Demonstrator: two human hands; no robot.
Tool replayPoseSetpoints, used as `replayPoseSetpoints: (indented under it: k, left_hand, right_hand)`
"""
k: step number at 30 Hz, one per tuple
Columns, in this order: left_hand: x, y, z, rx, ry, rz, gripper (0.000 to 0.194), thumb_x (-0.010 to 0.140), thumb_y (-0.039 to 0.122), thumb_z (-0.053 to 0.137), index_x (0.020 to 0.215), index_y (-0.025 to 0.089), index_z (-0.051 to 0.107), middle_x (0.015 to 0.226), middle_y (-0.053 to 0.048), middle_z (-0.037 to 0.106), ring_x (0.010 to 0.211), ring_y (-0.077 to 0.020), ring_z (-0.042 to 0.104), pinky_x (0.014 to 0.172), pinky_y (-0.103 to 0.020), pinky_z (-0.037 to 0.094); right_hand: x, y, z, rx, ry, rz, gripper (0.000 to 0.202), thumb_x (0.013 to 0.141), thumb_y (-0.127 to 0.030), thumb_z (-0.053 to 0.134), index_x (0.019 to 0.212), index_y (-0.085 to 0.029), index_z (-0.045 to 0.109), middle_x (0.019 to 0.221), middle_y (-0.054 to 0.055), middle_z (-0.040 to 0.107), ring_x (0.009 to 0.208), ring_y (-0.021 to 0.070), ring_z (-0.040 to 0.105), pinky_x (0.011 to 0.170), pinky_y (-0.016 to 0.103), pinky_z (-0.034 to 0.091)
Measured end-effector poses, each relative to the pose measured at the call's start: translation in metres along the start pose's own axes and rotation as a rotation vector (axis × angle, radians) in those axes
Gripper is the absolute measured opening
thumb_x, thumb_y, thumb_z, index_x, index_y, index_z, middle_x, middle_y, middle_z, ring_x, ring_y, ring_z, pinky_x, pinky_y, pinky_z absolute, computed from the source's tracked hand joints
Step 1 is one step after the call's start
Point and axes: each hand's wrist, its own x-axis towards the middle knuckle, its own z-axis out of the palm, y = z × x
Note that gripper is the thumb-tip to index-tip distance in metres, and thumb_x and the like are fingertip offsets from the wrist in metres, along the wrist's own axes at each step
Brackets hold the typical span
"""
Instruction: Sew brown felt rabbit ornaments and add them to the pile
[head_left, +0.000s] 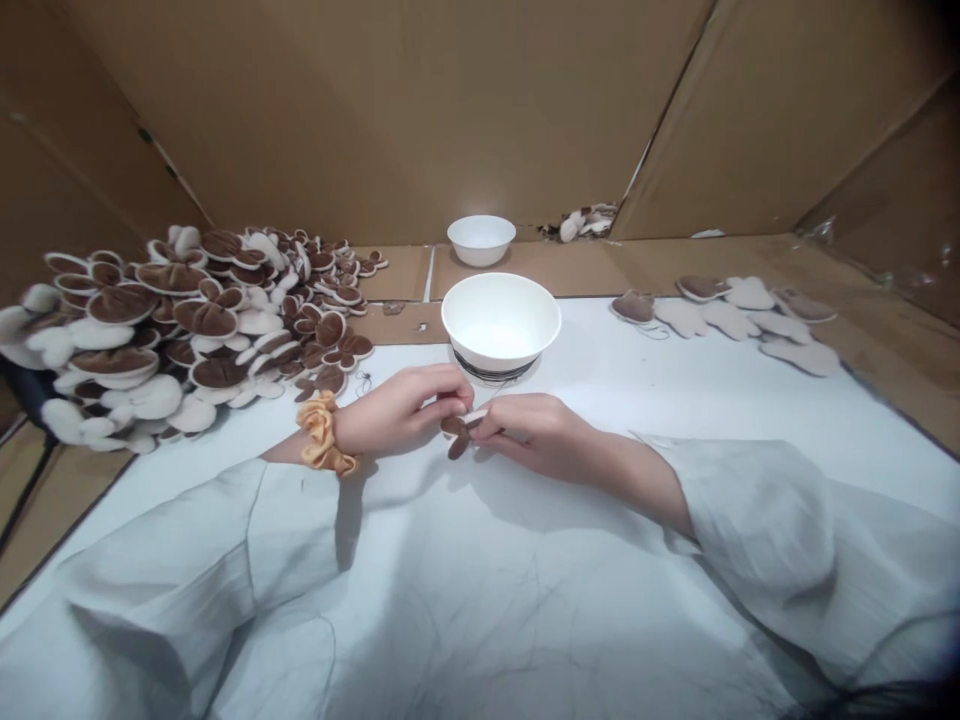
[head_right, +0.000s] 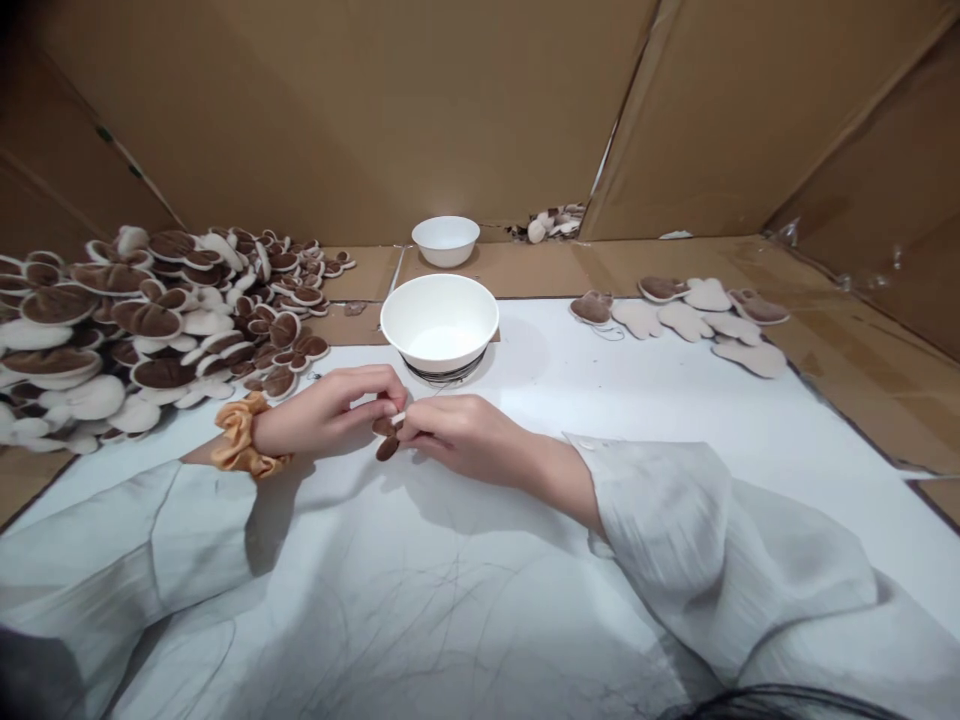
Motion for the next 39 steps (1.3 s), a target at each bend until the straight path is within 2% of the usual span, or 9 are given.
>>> replayPoseSetpoints:
  k: [4, 8, 12, 16, 24, 28, 34, 37, 39]
  left_hand:
    - [0.001, -0.002, 0.006, -0.375, 0.002, -0.053, 0.018, 0.086, 0.029, 0.044, 0.079, 0.014, 0.052, 0.073, -0.002, 0.054, 0.065, -0.0107, 0.051, 0.061, -0.023, 0.04]
    - [0.002, -0.001, 0.022, -0.755, 0.124, -0.16, 0.019, 0.083, 0.032, 0.051, 0.08, 0.013, 0.051, 0.062, 0.002, 0.05, 0.053, -0.0081, 0.046, 0.053, -0.021, 0.037]
    - [0.003, 0.004, 0.035, -0.882, 0.274, -0.202, 0.018, 0.076, 0.029, 0.061, 0.075, 0.013, 0.053, 0.066, 0.002, 0.049, 0.06, -0.0082, 0.044, 0.059, -0.021, 0.037]
    - [0.002, 0.009, 0.041, -0.945, 0.299, -0.231, 0.015, 0.077, 0.026, 0.06, 0.074, 0.013, 0.054, 0.065, 0.002, 0.047, 0.063, -0.0087, 0.043, 0.061, -0.023, 0.035]
    - [0.001, 0.015, 0.044, -0.956, 0.288, -0.304, 0.014, 0.077, 0.025, 0.059, 0.08, 0.012, 0.057, 0.063, 0.002, 0.049, 0.06, -0.0082, 0.042, 0.058, -0.022, 0.033]
    - [-0.002, 0.021, 0.045, -0.89, 0.329, -0.348, 0.017, 0.077, 0.027, 0.06, 0.072, 0.012, 0.054, 0.062, 0.002, 0.049, 0.058, -0.008, 0.042, 0.055, -0.021, 0.032]
    - [-0.004, 0.03, 0.047, -0.824, 0.419, -0.415, 0.017, 0.074, 0.029, 0.062, 0.073, 0.012, 0.057, 0.062, 0.002, 0.053, 0.056, -0.0074, 0.044, 0.053, -0.02, 0.034]
    - [-0.005, 0.031, 0.047, -0.719, 0.431, -0.392, 0.015, 0.076, 0.028, 0.06, 0.075, 0.013, 0.058, 0.067, 0.0, 0.056, 0.06, -0.009, 0.048, 0.056, -0.021, 0.037]
    - [-0.006, 0.031, 0.045, -0.531, 0.425, -0.343, 0.013, 0.079, 0.026, 0.056, 0.076, 0.014, 0.059, 0.072, -0.001, 0.059, 0.065, -0.0107, 0.051, 0.061, -0.022, 0.04]
  right_hand:
    - [0.0, -0.005, 0.002, 0.03, 0.083, 0.063, 0.009, 0.082, -0.012, 0.053, 0.075, -0.017, 0.055, 0.074, 0.005, 0.068, 0.063, 0.0111, 0.061, 0.056, 0.023, 0.05]
    - [0.0, -0.006, 0.003, -0.027, 0.271, 0.046, 0.01, 0.077, -0.01, 0.06, 0.074, -0.018, 0.054, 0.071, 0.003, 0.065, 0.062, 0.0111, 0.061, 0.055, 0.023, 0.05]
    - [0.0, -0.005, 0.004, -0.136, 0.436, 0.01, 0.014, 0.074, -0.009, 0.062, 0.074, -0.019, 0.052, 0.071, 0.002, 0.063, 0.064, 0.0112, 0.061, 0.055, 0.022, 0.05]
    - [0.001, -0.003, 0.004, -0.18, 0.547, 0.067, 0.014, 0.073, -0.008, 0.06, 0.072, -0.019, 0.051, 0.072, 0.001, 0.062, 0.062, 0.0104, 0.059, 0.052, 0.022, 0.049]
    - [0.001, -0.003, 0.006, -0.193, 0.567, 0.194, 0.01, 0.075, -0.011, 0.059, 0.072, -0.018, 0.053, 0.067, 0.0, 0.06, 0.062, 0.0111, 0.058, 0.056, 0.024, 0.049]
    - [0.001, -0.004, 0.006, -0.213, 0.519, 0.238, 0.009, 0.077, -0.011, 0.057, 0.072, -0.018, 0.054, 0.066, -0.001, 0.06, 0.061, 0.0104, 0.057, 0.057, 0.023, 0.048]
    - [0.002, -0.007, 0.005, -0.244, 0.485, 0.276, 0.011, 0.078, -0.012, 0.055, 0.069, -0.018, 0.051, 0.066, 0.0, 0.06, 0.059, 0.0104, 0.054, 0.055, 0.023, 0.046]
    - [0.002, -0.006, 0.005, -0.257, 0.473, 0.296, 0.011, 0.079, -0.013, 0.053, 0.069, -0.019, 0.05, 0.067, 0.0, 0.059, 0.059, 0.0108, 0.054, 0.055, 0.023, 0.045]
    - [0.001, -0.003, 0.005, -0.261, 0.44, 0.297, 0.011, 0.079, -0.013, 0.053, 0.07, -0.019, 0.05, 0.067, 0.0, 0.059, 0.06, 0.0108, 0.053, 0.055, 0.023, 0.045]
